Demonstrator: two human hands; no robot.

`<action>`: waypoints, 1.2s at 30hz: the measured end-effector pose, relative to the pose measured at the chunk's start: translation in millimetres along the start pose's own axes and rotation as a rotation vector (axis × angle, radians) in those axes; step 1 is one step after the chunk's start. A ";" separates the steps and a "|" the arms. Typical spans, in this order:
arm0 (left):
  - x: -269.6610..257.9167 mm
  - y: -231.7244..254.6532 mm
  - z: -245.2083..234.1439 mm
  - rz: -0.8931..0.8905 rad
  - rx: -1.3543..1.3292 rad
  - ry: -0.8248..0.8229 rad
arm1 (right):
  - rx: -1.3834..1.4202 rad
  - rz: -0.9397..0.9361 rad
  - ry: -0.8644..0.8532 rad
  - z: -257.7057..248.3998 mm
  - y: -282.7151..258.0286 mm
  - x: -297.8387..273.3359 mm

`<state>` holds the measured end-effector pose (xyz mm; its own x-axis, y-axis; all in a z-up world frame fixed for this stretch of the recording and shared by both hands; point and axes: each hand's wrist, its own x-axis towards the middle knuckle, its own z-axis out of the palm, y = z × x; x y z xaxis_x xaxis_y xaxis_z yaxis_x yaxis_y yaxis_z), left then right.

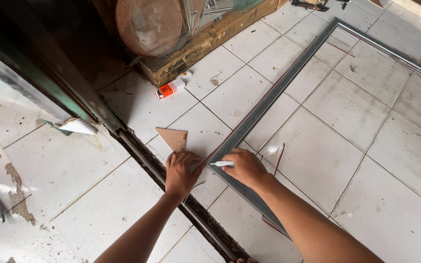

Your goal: The person assembles a picture frame by applying adhesive to the corners of metal frame pieces and joining them together. They then place a wooden spacer at a corner and tap it with a hammer to secure the joint.

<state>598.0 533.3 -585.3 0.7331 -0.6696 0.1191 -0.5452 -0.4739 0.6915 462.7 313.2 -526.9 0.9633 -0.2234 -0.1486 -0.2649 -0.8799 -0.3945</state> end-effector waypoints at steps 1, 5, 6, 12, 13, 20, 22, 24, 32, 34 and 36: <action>0.4 -0.2 0.5 0.000 -0.001 0.000 | -0.001 0.001 0.000 0.9 0.5 0.7; 0.4 -1.2 0.8 -0.007 0.006 -0.002 | 0.004 -0.004 0.004 4.7 3.1 3.9; 0.2 -1.0 0.9 -0.009 0.007 -0.004 | 0.000 -0.015 0.007 5.3 4.3 4.8; -0.1 -1.0 1.3 -0.017 0.005 -0.008 | -0.040 -0.069 -0.011 4.0 6.0 6.6; 0.4 -1.3 1.4 -0.017 0.006 -0.007 | -0.040 -0.070 -0.010 4.2 6.3 6.6; 0.5 -1.7 1.4 -0.023 0.007 -0.013 | -0.016 -0.071 -0.021 1.1 4.6 7.0; 0.1 -1.2 1.3 -0.025 0.007 -0.019 | -0.014 -0.073 -0.030 -0.9 4.4 6.6; -0.6 -1.2 0.8 -0.022 0.022 -0.020 | -0.019 -0.084 -0.024 -2.1 3.7 6.1; -0.2 1.0 1.0 -0.030 0.013 -0.021 | -0.052 -0.060 -0.002 -3.8 11.7 0.9; -0.1 1.2 1.1 -0.036 0.014 -0.026 | -0.055 -0.059 0.011 -4.7 12.3 -1.2; -0.8 1.5 1.0 -0.033 0.021 -0.021 | -0.024 -0.054 0.012 -7.0 12.7 -3.6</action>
<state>596.1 532.6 -585.1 0.7424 -0.6649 0.0817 -0.5296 -0.5079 0.6794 456.2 299.9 -525.1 0.9767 -0.1798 -0.1171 -0.2113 -0.9008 -0.3794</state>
